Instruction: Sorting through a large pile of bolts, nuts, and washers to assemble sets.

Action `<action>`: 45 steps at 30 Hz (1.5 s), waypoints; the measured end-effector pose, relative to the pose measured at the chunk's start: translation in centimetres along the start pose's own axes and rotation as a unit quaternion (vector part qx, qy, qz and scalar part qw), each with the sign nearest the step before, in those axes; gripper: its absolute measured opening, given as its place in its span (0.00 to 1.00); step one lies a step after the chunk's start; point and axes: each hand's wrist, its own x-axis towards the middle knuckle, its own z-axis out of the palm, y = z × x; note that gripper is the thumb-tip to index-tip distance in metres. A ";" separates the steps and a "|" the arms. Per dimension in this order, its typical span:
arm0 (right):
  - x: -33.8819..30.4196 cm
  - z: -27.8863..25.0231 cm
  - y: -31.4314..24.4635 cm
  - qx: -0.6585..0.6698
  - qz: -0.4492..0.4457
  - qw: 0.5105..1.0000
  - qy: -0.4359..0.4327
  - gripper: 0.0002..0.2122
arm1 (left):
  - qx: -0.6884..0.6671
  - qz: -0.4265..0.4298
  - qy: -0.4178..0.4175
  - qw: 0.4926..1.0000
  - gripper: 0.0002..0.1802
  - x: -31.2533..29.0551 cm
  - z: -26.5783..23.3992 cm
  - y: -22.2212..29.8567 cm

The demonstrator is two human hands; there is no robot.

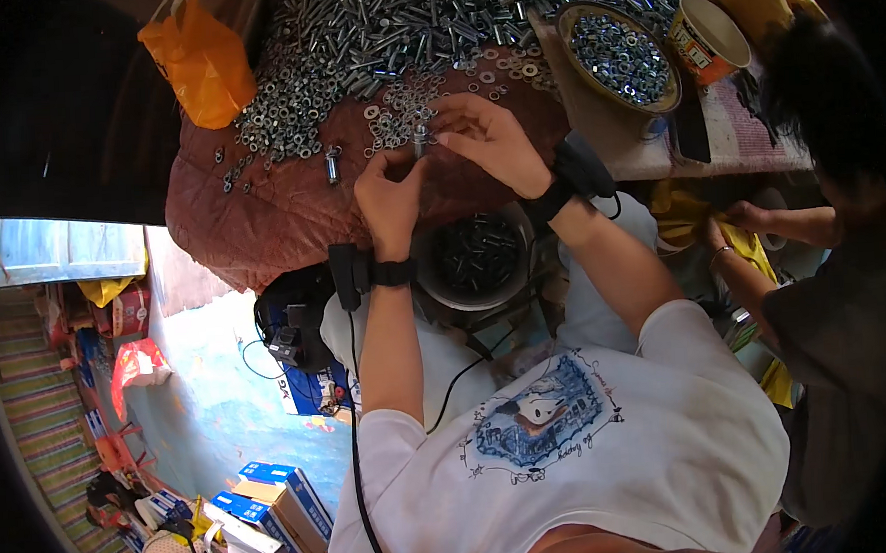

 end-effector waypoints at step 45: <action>5.4 -1.0 -0.6 -0.415 -0.191 0.873 0.169 0.07 | -0.042 -0.004 -0.037 0.998 0.12 0.5 -4.1 0.5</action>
